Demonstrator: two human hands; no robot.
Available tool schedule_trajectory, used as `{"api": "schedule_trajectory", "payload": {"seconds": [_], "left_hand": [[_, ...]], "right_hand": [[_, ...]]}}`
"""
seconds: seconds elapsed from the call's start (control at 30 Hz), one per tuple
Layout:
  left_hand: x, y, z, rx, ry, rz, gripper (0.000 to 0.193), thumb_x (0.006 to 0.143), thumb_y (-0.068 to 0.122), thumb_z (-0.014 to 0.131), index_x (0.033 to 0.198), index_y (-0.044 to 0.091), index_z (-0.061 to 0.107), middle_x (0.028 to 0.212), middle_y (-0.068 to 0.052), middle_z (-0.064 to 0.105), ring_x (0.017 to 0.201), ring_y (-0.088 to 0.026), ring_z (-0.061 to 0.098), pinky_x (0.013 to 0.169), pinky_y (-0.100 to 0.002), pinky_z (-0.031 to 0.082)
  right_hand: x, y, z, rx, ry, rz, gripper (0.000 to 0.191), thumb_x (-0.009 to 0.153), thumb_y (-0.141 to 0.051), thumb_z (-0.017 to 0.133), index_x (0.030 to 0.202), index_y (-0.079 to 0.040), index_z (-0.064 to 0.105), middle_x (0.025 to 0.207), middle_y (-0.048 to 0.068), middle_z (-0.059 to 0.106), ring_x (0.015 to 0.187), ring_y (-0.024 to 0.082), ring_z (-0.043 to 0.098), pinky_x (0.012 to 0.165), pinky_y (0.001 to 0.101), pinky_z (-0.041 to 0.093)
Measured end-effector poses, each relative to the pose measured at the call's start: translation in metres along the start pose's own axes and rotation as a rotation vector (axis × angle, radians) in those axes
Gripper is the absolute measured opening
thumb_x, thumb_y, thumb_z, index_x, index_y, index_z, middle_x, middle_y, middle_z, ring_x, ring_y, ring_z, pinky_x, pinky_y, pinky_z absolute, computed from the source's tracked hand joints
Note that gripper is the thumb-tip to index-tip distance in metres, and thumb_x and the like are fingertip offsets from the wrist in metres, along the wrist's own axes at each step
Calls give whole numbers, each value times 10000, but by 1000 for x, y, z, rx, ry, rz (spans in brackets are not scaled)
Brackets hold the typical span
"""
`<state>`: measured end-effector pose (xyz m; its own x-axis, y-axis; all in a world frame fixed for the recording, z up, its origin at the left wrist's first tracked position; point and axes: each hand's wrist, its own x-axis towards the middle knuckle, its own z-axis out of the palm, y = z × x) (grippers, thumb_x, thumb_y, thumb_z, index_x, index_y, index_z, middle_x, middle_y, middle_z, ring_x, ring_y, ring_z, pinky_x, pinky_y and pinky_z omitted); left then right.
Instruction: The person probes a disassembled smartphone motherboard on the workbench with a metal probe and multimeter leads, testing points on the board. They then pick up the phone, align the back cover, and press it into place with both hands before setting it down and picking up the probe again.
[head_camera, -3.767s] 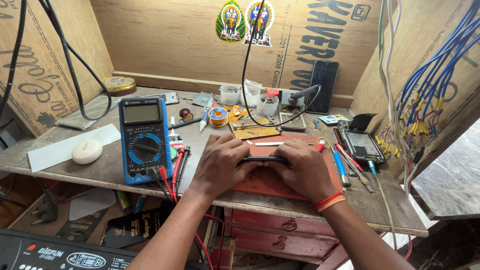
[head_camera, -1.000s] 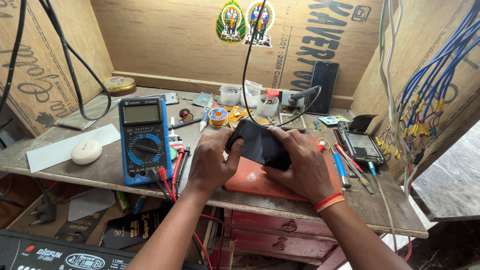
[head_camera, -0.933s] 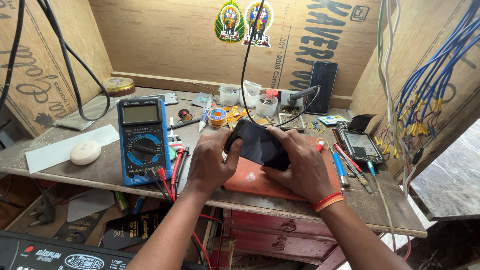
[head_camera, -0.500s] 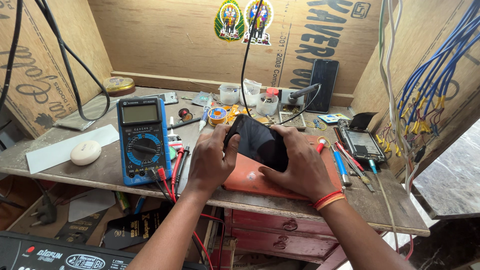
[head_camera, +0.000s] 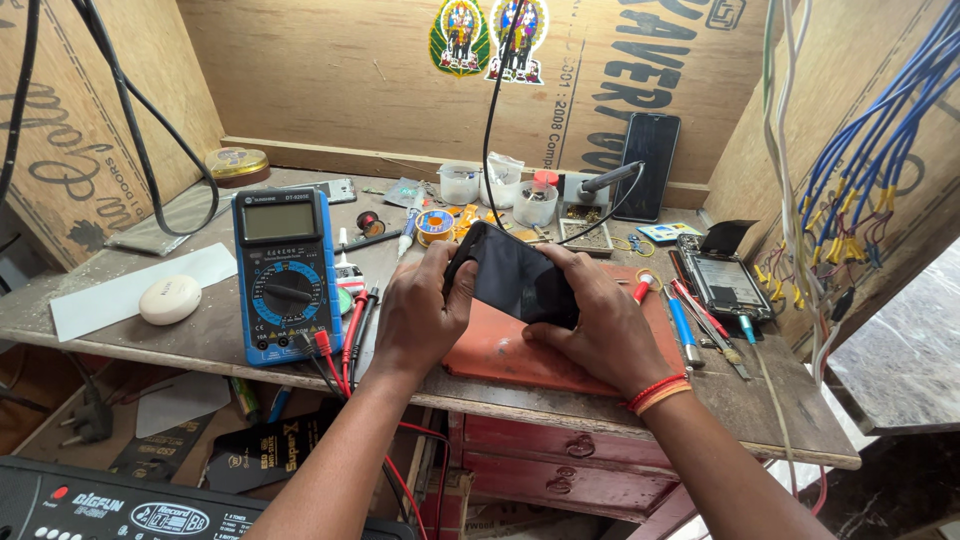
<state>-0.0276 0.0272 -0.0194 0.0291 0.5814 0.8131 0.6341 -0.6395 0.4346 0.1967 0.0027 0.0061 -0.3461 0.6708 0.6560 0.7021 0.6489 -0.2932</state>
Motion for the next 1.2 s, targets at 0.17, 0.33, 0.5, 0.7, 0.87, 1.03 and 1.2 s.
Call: {"api": "schedule_trajectory", "payload": {"seconds": [0.17,0.33,0.5,0.7,0.87,1.03,1.2], "left_hand": [[1,-1,1,0,-9,-33,241,1003,281,625,1056,46,633,746,-166,694,800,-424,672,737,-522,496],[1,1,1,10,16,-61,255,988,288,640,1020,35,628,758,-186,679,772,-422,667,686,-520,492],[2,3,-2,15,-4,-78,422,932,405,719,864,11,584,726,-191,657,717,-413,656,647,-510,486],[5,2,-2,74,-58,-209,570,844,569,758,740,28,613,697,-178,656,688,-390,673,631,-494,498],[5,-1,-1,-39,-40,-177,522,861,576,723,839,55,688,750,-161,687,739,-380,687,652,-485,507],[5,-5,0,-80,-89,-269,508,855,517,752,929,23,660,833,-179,711,807,-377,706,715,-473,523],[5,-8,4,-180,-22,-174,469,866,397,776,1099,24,612,960,-181,730,907,-380,718,777,-461,546]], "right_hand": [[1,3,2,-21,-30,25,989,607,-347,931,1445,-134,452,1273,148,621,1159,355,630,914,466,526],[2,8,5,-29,-27,47,976,629,-417,929,1429,-108,462,1269,162,616,1150,355,636,928,468,523],[1,12,8,20,-27,86,870,629,-372,913,1358,-102,523,1239,138,652,1137,324,668,941,431,537],[1,16,11,-21,-32,57,864,623,-386,937,1328,-86,538,1223,150,650,1133,333,659,949,438,527],[1,21,14,12,75,-10,937,547,-367,997,1305,-54,541,1217,166,653,1127,336,650,931,439,524],[3,38,13,406,56,346,707,633,-179,933,1252,-65,611,1009,64,724,757,114,625,650,284,543],[-2,45,15,366,25,320,357,791,-121,861,1112,-41,728,819,-6,741,702,35,616,616,213,505]]}}
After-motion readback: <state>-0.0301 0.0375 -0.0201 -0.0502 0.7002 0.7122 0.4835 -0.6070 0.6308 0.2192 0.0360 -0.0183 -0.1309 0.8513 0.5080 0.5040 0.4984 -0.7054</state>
